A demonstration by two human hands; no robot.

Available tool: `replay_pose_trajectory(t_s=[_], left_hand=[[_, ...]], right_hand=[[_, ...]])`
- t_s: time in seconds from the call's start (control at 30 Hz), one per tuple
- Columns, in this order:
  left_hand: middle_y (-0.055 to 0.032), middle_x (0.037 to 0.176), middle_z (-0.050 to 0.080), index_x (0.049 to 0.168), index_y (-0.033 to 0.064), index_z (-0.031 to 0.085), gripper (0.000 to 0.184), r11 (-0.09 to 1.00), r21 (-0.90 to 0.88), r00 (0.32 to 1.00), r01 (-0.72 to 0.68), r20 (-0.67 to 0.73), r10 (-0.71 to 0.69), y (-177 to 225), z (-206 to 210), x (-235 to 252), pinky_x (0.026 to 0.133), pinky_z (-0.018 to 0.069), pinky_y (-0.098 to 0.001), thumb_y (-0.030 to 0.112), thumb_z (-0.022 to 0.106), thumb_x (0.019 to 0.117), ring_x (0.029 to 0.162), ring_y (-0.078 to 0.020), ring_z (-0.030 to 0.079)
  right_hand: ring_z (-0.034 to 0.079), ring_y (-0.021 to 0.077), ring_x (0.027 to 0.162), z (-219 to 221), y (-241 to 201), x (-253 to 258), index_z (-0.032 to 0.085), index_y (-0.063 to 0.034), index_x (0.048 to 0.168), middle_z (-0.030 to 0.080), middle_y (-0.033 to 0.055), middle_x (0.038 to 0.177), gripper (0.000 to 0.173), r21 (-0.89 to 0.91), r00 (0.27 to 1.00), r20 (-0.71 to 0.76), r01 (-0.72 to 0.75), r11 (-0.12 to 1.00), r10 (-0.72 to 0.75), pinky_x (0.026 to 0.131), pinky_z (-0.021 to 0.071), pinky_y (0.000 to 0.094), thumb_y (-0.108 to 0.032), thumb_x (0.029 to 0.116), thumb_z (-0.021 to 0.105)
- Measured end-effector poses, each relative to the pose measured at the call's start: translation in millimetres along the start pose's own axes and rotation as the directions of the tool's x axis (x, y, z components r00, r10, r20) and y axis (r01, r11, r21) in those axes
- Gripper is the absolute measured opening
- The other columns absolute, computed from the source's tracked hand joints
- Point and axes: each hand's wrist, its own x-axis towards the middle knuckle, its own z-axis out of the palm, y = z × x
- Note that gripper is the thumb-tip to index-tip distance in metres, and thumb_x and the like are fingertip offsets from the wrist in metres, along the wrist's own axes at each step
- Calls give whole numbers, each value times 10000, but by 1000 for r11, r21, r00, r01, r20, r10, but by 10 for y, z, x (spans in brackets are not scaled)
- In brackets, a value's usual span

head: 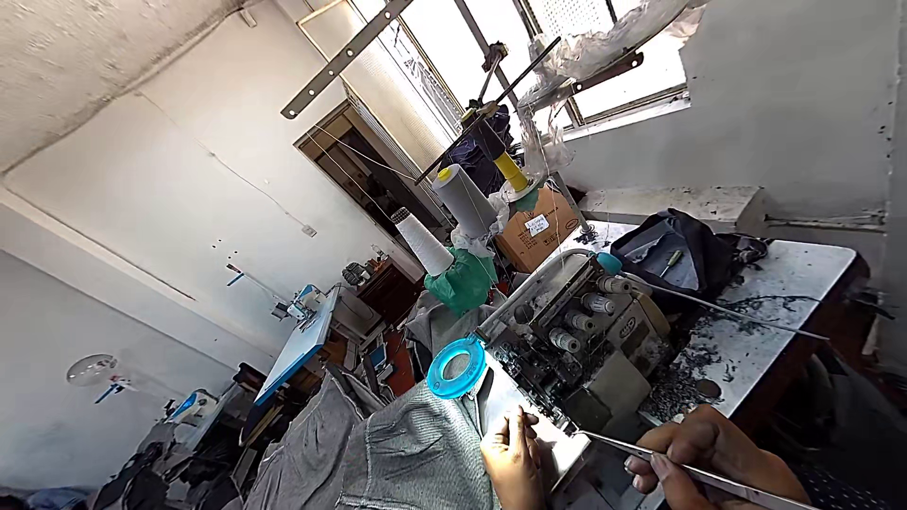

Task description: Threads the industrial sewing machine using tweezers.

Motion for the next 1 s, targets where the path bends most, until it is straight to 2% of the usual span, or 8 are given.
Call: replay_pose_trajectory(t_s=[0.17, 0.33, 0.47, 0.53, 0.63, 0.7, 0.83, 1.0], left_hand=[[2, 560, 588, 809, -65, 685, 275, 994, 104, 998, -16, -56, 22, 20, 51, -16, 382, 367, -145, -14, 518, 1022, 381, 26, 401], [-32, 733, 696, 859, -21, 737, 119, 927, 355, 984, -122, -79, 160, 18, 163, -5, 587, 508, -189, 74, 802, 826, 608, -27, 607], [-58, 720, 709, 840, -43, 739, 50, 903, 404, 967, -147, -134, 217, -21, 204, 3, 619, 519, -195, -16, 771, 813, 605, -37, 618], [-48, 695, 695, 830, -51, 726, 13, 943, 313, 978, -114, -132, 162, -6, 179, -11, 564, 494, -172, -59, 726, 840, 551, -15, 577], [-11, 596, 617, 821, -55, 687, 128, 1000, -23, 999, -7, -50, 6, 50, 57, -62, 409, 380, -140, -122, 611, 900, 414, 23, 425], [15, 561, 603, 824, -25, 689, 196, 984, -175, 996, 35, 84, -21, 83, -86, -134, 418, 411, -134, -113, 539, 916, 409, 30, 455], [30, 600, 656, 852, 38, 739, 233, 968, -252, 969, 0, 241, 62, 19, -318, -234, 476, 457, -131, -94, 557, 911, 466, 39, 532], [20, 617, 670, 841, 31, 738, 240, 965, -261, 973, 8, 224, 53, 22, -338, -254, 471, 457, -129, -116, 556, 896, 465, 37, 535]], right_hand=[[726, 16, 803, -18, -14, 1, 514, -146, 997, 729, -74, 905, 213, 9, 1000, 1, 3, 1000, -3, 708, 626, 219, -8, 907, 648], [724, 15, 808, -1, -21, -12, 513, -134, 1002, 729, -55, 906, 193, 18, 1000, 11, 20, 1000, -20, 709, 622, 215, -17, 922, 644], [722, 18, 788, 21, -5, -9, 514, -118, 994, 726, -36, 895, 194, 7, 1000, -5, 30, 1000, -30, 696, 619, 207, 4, 910, 639], [716, 14, 783, 18, 7, 1, 516, -112, 993, 722, -32, 891, 188, -6, 999, -11, 37, 999, -37, 691, 614, 198, 4, 908, 638], [712, 8, 780, 7, 41, 21, 519, -111, 988, 720, -26, 882, 172, -37, 998, -25, 51, 998, -52, 681, 606, 184, -21, 915, 646], [711, 9, 779, -10, 84, 24, 517, -91, 987, 717, 1, 877, 148, -84, 997, -15, 68, 994, -70, 681, 601, 181, -40, 925, 641], [696, 31, 745, 30, 289, -44, 530, -35, 967, 702, 83, 844, 119, -185, 995, 5, 103, 977, -104, 667, 575, 167, -62, 916, 633], [671, 80, 654, 126, 540, -75, 553, -17, 936, 671, 112, 763, 114, -308, 990, 25, 138, 941, -137, 590, 549, 186, -99, 904, 625]])
